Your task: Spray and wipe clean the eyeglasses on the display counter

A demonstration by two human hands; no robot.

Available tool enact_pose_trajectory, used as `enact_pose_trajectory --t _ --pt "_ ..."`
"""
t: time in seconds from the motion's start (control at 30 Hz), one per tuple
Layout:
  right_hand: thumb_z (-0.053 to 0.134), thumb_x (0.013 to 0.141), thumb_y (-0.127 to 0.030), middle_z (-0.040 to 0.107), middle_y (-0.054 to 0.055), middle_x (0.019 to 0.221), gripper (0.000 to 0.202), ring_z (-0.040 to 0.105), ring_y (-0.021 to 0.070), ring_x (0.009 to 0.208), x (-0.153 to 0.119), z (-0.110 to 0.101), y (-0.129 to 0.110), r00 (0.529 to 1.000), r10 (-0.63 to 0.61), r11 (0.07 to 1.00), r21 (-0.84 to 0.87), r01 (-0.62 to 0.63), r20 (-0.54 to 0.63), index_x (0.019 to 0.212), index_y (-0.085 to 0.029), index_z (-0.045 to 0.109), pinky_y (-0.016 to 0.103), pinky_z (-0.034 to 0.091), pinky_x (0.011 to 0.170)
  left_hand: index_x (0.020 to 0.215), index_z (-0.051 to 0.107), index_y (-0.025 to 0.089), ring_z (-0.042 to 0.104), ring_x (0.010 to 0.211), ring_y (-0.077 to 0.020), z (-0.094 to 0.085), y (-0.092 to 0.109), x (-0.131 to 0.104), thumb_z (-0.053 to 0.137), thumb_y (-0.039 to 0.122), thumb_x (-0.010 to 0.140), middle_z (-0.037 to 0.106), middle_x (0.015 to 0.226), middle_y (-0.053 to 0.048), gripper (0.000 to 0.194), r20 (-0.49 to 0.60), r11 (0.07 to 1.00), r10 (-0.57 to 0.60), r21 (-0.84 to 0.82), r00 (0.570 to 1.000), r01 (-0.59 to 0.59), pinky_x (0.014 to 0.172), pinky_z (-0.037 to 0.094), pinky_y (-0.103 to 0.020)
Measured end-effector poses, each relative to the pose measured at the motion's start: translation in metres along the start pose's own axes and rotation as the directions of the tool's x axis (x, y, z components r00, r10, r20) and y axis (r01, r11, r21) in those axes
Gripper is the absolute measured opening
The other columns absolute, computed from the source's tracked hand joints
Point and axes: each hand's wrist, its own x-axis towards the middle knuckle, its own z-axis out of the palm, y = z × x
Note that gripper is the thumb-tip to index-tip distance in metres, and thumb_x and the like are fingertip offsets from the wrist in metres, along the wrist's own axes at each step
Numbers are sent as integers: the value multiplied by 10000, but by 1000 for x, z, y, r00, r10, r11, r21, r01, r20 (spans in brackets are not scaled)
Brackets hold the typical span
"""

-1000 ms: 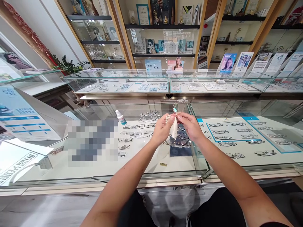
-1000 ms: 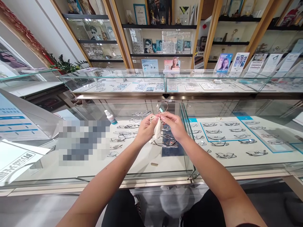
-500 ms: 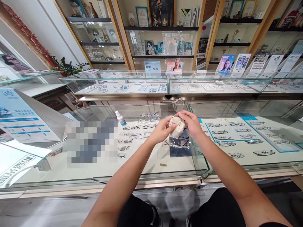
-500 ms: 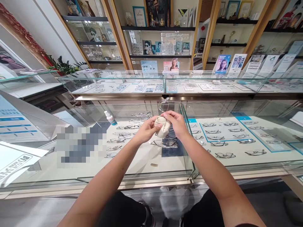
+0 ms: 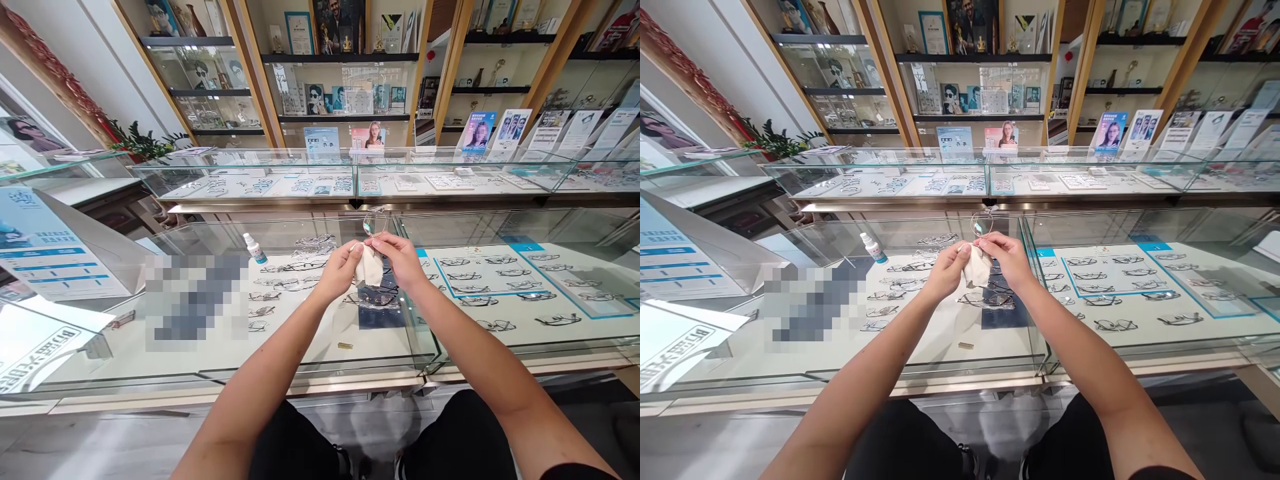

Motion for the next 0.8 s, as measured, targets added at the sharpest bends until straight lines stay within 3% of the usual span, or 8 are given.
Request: enact_pose_trajectory --t 0.17,0.37,0.57,0.7,0.8 --pt "907 772 -532 784 29 939 279 646 198 863 1 -2 -3 998 54 998 22 -54 -23 831 -260 880 344 523 798 1066 668 167 558 708 -146 -2 0 -1 801 768 869 663 843 -20 646 140 991 -65 -108 988 81 641 441 -264" --pt "911 802 -567 799 34 968 305 694 240 1030 -6 8 4 999 -45 999 9 45 11 823 -271 843 380 555 948 872 506 229 488 631 -131 11 -10 -8 739 785 922 561 726 26 605 -57 996 -38 -82 998 34 593 367 -268" --pt "910 813 -560 775 31 963 285 693 233 992 -10 10 0 995 -100 995 -8 100 19 854 -282 859 390 553 929 755 510 216 440 665 -146 18 5 -7 549 913 947 517 704 9 724 -203 996 73 68 976 -60 646 380 -299" --pt "880 851 -515 774 44 965 233 706 243 1014 -10 9 -12 975 -213 977 -33 211 -70 826 -284 858 410 558 961 747 519 211 439 684 -149 14 18 -10 556 898 956 507 714 8 719 -174 994 79 89 981 -65 659 396 -294" --pt "881 837 -489 812 49 1001 207 726 257 1067 -13 7 -25 954 -231 969 41 243 -194 834 -287 837 435 566 1010 795 575 203 468 696 -145 -3 23 -20 600 877 949 527 741 7 692 -262 997 56 66 964 -40 652 407 -278"
